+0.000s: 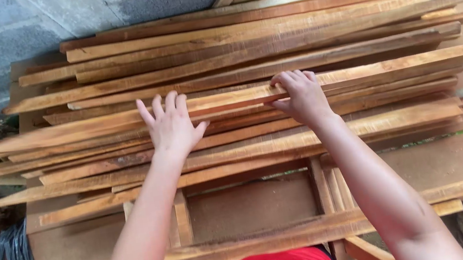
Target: The person is organizing and stacking long wooden planks onto a rack in a workshop.
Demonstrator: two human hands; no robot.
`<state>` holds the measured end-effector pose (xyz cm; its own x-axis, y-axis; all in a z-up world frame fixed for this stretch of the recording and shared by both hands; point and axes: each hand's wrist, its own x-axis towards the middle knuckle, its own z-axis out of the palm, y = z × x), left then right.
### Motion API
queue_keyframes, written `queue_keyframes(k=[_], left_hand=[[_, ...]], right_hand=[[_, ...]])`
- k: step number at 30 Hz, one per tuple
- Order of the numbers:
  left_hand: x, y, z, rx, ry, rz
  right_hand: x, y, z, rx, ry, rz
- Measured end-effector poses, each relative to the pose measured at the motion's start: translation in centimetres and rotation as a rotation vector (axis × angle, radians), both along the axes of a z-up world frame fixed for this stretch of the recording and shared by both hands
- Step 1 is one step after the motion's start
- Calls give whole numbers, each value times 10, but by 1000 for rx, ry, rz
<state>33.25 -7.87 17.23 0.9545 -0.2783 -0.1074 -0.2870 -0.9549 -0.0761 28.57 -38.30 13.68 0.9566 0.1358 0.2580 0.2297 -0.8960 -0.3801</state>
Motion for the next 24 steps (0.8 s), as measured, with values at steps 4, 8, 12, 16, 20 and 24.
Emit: queue_keyframes(k=[4,8,12,16,20,24], left_hand=[[-40,-25,89,23,27,-50],[-83,-36,114,-23,144,-196],[-122,-15,112,-111,203,-290],[-158,12,117,-223,246,-193],[-189,30,91,-280,456,-61],[-220,47,-8,-410,568,-21]], right_hand=[[-37,40,40,27,-128,65],[-82,74,58,62,-165,119],[-116,82,81,77,-7,101],[-153,75,125,13,1,120],[-183,78,117,-6,515,-34],[-206,87,44,30,768,-39]])
